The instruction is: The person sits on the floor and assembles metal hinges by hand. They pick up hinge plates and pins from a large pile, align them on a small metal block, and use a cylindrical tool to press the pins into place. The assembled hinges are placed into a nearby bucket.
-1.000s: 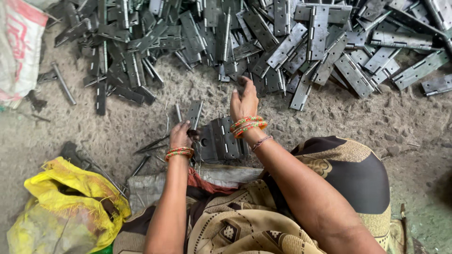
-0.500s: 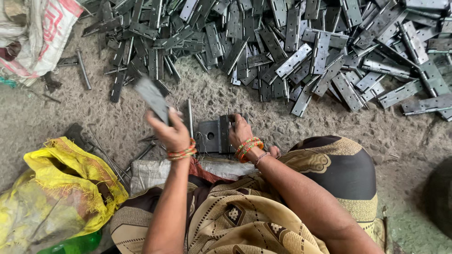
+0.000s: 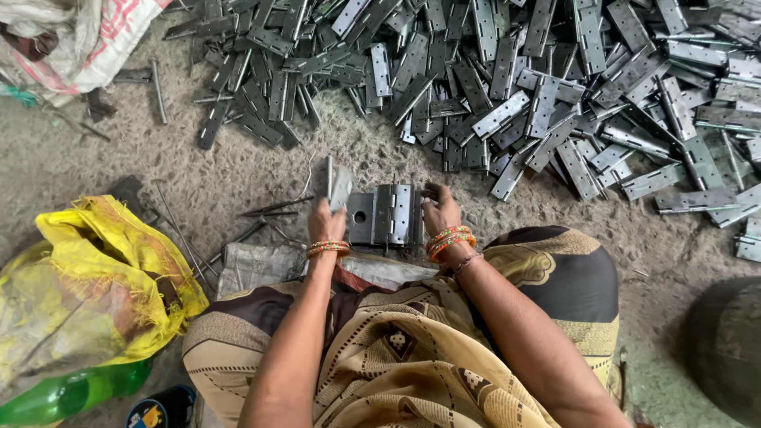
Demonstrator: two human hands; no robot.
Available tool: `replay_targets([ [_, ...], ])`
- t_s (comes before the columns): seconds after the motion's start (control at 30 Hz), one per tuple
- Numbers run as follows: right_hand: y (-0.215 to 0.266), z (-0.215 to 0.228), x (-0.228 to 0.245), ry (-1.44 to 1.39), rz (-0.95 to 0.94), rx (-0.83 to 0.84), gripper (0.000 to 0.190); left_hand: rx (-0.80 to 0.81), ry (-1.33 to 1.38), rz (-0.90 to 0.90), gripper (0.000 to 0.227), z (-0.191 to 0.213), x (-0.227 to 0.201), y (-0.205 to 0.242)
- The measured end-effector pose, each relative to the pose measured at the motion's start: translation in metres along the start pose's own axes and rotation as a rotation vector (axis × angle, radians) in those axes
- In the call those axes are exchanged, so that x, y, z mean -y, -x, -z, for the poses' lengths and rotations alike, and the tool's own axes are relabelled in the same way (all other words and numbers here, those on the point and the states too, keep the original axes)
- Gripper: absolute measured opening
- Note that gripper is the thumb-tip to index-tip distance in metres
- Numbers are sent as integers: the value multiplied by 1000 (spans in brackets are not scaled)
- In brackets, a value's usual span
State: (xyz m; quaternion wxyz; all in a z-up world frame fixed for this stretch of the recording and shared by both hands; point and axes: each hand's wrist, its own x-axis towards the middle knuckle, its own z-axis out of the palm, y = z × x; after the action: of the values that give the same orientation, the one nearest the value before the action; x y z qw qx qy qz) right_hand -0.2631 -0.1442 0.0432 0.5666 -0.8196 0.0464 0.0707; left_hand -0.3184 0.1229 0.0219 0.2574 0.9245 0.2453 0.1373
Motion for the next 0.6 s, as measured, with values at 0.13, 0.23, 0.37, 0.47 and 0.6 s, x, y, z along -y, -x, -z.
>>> replay_targets([
  [0.13, -6, -18, -35, -269, -114, -18, 35, -277, 238, -98, 39, 7, -10, 8],
  [0.23, 5, -35, -70, -509, -95, 93, 34, -15, 89, 111, 44, -9, -7, 17],
  [0.37, 11, -37, -66, -616, -215, 126, 40, 312, -106, 220, 55, -16, 5, 20],
  [0.47, 10, -21, -43, -530, -328, 129, 43, 234, 65, 197, 44, -13, -5, 28],
  [0.6, 24, -15, -14, -645, -346, 355, 53, -38, 233, -217, 19, 7, -43, 69],
])
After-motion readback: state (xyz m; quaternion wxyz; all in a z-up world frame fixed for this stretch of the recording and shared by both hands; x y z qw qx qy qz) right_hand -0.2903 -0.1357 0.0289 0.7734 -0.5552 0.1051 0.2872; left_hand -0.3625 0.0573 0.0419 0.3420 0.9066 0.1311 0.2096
